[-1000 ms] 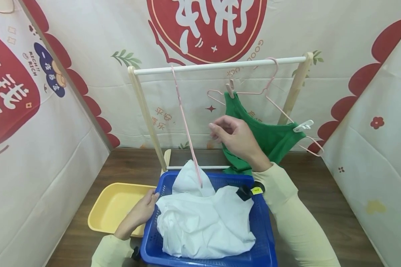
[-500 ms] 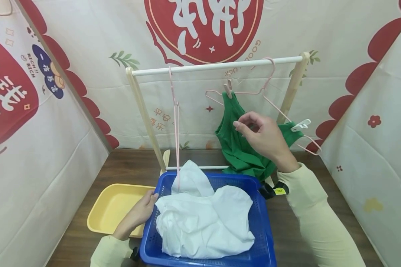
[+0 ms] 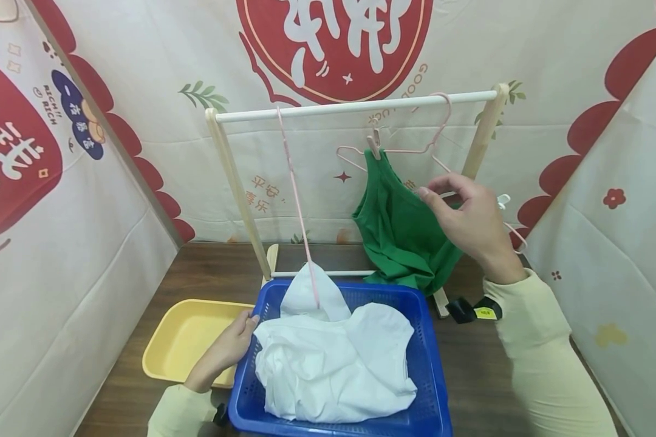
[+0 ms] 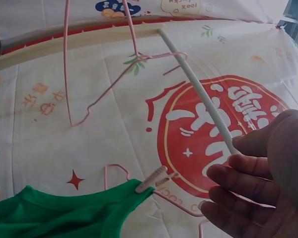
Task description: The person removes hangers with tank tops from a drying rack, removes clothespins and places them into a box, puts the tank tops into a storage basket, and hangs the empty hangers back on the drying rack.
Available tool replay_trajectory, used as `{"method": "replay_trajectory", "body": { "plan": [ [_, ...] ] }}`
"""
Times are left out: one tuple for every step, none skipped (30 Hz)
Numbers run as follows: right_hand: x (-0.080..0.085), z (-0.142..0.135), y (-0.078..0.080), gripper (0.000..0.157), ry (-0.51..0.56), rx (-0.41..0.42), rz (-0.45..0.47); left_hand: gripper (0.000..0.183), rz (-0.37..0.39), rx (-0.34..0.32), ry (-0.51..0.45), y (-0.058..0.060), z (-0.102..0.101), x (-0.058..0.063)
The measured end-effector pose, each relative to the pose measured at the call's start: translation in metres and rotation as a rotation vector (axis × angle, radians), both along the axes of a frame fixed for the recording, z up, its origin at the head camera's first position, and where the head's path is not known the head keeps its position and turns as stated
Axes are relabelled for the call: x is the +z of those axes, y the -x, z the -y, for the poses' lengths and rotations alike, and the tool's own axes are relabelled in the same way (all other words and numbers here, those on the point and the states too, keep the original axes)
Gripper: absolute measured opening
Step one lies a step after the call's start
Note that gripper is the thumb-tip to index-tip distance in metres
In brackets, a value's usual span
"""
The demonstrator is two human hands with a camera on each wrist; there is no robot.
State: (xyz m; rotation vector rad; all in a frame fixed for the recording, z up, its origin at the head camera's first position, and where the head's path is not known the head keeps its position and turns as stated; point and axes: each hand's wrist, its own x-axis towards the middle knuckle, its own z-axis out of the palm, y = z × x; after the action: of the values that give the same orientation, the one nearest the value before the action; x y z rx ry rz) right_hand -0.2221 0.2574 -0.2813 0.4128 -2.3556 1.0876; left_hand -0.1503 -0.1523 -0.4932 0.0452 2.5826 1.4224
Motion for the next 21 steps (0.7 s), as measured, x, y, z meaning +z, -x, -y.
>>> {"method": "replay_trajectory", "body": {
  "plan": [
    [0.001, -0.001, -0.001, 0.021, 0.000, -0.016, -0.002, 0.030, -0.002, -0.001, 0.001, 0.000, 0.000, 0.000],
    [0.001, -0.003, -0.001, 0.022, 0.007, -0.029, -0.003, 0.030, -0.002, 0.000, 0.003, 0.000, 0.000, 0.000],
    [0.002, -0.004, -0.001, 0.023, 0.011, -0.039, -0.004, 0.029, -0.004, 0.000, 0.005, 0.000, 0.000, 0.000],
    [0.002, -0.006, -0.001, 0.024, 0.019, -0.046, -0.006, 0.029, -0.005, -0.001, 0.006, 0.001, 0.000, -0.001],
    [0.002, -0.008, -0.001, 0.024, 0.028, -0.054, -0.007, 0.029, -0.007, -0.002, 0.006, 0.001, 0.000, -0.001],
    [0.002, -0.009, 0.000, 0.024, 0.039, -0.062, -0.011, 0.028, -0.010, -0.002, 0.011, 0.001, 0.000, -0.001],
    [0.002, -0.011, 0.000, 0.025, 0.050, -0.072, -0.017, 0.029, -0.013, -0.004, 0.013, 0.001, 0.001, -0.001],
    [0.002, -0.013, 0.001, 0.025, 0.062, -0.076, -0.031, 0.029, -0.013, -0.004, 0.015, 0.002, 0.001, -0.002],
    [0.002, -0.014, 0.001, 0.024, 0.075, -0.080, -0.042, 0.029, -0.016, -0.005, 0.017, 0.002, 0.001, -0.002],
    [0.003, -0.016, 0.002, 0.024, 0.087, -0.086, -0.054, 0.029, -0.020, -0.005, 0.019, 0.002, 0.001, -0.001],
    [0.003, -0.017, 0.002, 0.024, 0.097, -0.094, -0.061, 0.029, -0.022, -0.004, 0.020, 0.002, 0.001, -0.001],
    [0.004, -0.019, 0.001, 0.023, 0.105, -0.102, -0.065, 0.029, -0.020, -0.001, 0.022, 0.003, 0.001, -0.001],
    [0.005, -0.020, 0.001, 0.023, 0.113, -0.109, -0.067, 0.029, -0.016, 0.002, 0.020, 0.003, 0.001, -0.001],
    [0.006, -0.022, 0.000, 0.023, 0.123, -0.114, -0.066, 0.028, -0.015, 0.005, 0.020, 0.003, 0.001, -0.001],
    [0.007, -0.023, 0.000, 0.024, 0.126, -0.127, -0.058, 0.028, -0.020, 0.006, 0.020, 0.002, 0.001, 0.000],
    [0.008, -0.025, -0.001, 0.025, 0.128, -0.141, -0.047, 0.027, -0.023, 0.006, 0.020, 0.002, 0.000, 0.000],
    [0.009, -0.027, -0.001, 0.025, 0.129, -0.156, -0.032, 0.027, -0.027, 0.006, 0.022, 0.002, 0.000, 0.000],
    [0.009, -0.028, -0.001, 0.026, 0.131, -0.169, -0.021, 0.026, -0.029, 0.005, 0.022, 0.002, 0.000, 0.000],
    [0.010, -0.030, -0.002, 0.026, 0.131, -0.186, -0.015, 0.026, -0.033, 0.004, 0.021, 0.002, 0.000, 0.000],
    [0.010, -0.032, -0.002, 0.027, 0.133, -0.200, -0.007, 0.026, -0.035, 0.002, 0.017, 0.001, 0.000, 0.000],
    [0.011, -0.034, -0.002, 0.026, 0.132, -0.217, -0.001, 0.026, -0.037, 0.001, 0.013, 0.001, 0.000, 0.000]
  ]
}}
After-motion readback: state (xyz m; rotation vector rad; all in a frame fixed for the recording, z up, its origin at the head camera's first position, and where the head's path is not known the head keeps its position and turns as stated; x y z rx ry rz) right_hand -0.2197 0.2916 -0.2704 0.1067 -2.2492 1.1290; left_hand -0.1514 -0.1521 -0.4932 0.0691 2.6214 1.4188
